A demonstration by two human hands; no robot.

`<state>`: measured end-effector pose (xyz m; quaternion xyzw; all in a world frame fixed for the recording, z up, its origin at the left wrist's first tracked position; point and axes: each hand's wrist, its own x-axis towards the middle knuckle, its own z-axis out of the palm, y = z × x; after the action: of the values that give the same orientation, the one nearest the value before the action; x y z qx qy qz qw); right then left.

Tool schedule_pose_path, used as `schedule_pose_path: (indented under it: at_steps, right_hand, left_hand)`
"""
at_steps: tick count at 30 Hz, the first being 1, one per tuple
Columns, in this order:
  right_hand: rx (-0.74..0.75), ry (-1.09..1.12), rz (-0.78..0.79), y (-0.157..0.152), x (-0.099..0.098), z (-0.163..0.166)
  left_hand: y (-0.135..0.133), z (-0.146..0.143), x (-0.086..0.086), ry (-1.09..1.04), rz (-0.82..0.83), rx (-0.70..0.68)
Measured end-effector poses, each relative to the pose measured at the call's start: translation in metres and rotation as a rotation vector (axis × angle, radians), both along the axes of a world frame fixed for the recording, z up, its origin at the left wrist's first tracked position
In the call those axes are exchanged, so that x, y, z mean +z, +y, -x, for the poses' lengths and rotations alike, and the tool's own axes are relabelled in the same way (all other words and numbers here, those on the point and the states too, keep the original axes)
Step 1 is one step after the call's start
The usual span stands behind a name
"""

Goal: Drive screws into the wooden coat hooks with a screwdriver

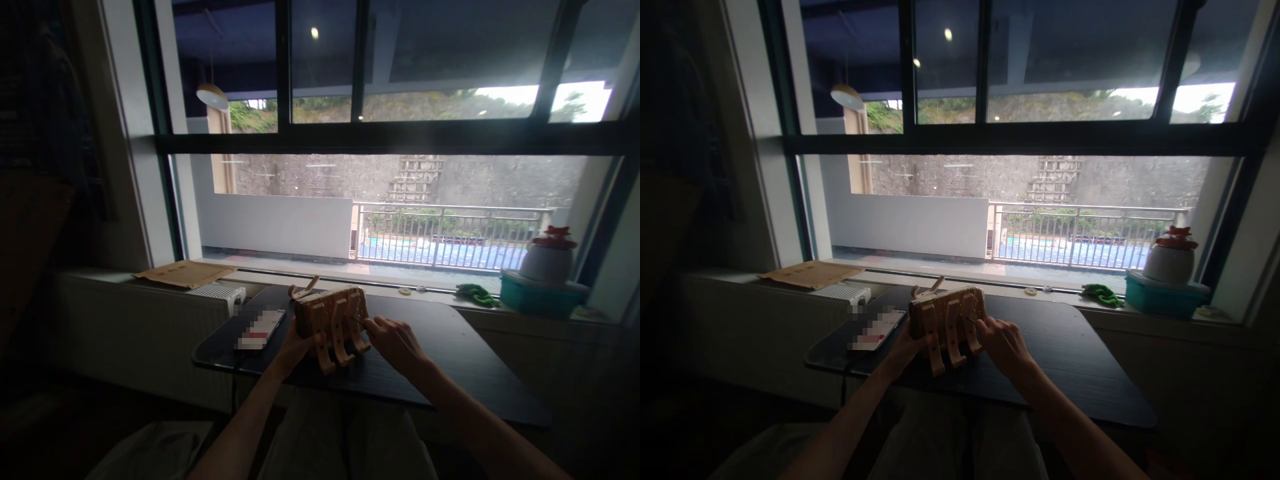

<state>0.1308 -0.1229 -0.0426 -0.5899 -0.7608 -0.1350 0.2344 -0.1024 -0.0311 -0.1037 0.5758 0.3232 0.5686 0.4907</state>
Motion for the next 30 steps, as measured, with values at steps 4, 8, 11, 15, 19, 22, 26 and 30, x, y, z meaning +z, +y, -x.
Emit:
schedule_pose_path:
  at_steps: [4, 8, 11, 15, 19, 22, 26, 30]
  right_hand:
    - [-0.037, 0.072, 0.017, 0.003, -0.002, -0.002]
    - [-0.091, 0.144, 0.049, 0.008, -0.005, -0.007]
    - [-0.087, 0.125, 0.062, 0.008, -0.004, -0.006]
    - [-0.036, 0.01, 0.05, 0.001, 0.002, 0.001]
    - [-0.011, -0.069, 0.063, -0.003, 0.005, 0.006]
    - [-0.021, -0.059, 0.08, -0.003, 0.004, 0.005]
    - [-0.059, 0.023, 0.097, 0.003, 0.001, 0.001]
    - [-0.099, 0.093, 0.135, 0.008, -0.003, -0.004]
  left_hand:
    - [0.0, -0.001, 0.001, -0.002, 0.001, 0.0]
    - [-0.002, -0.001, 0.002, 0.002, 0.0, 0.004]
    - [-0.004, -0.001, 0.003, 0.015, 0.004, 0.02]
    - [-0.005, 0.0, 0.005, 0.025, 0.009, 0.021]
    - [-0.007, -0.001, 0.007, 0.026, 0.018, 0.016]
    - [-0.008, -0.001, 0.008, 0.031, 0.021, 0.012]
    - [-0.007, -0.001, 0.009, 0.03, 0.003, 0.004]
    - [-0.006, 0.0, 0.007, 0.029, -0.003, 0.004]
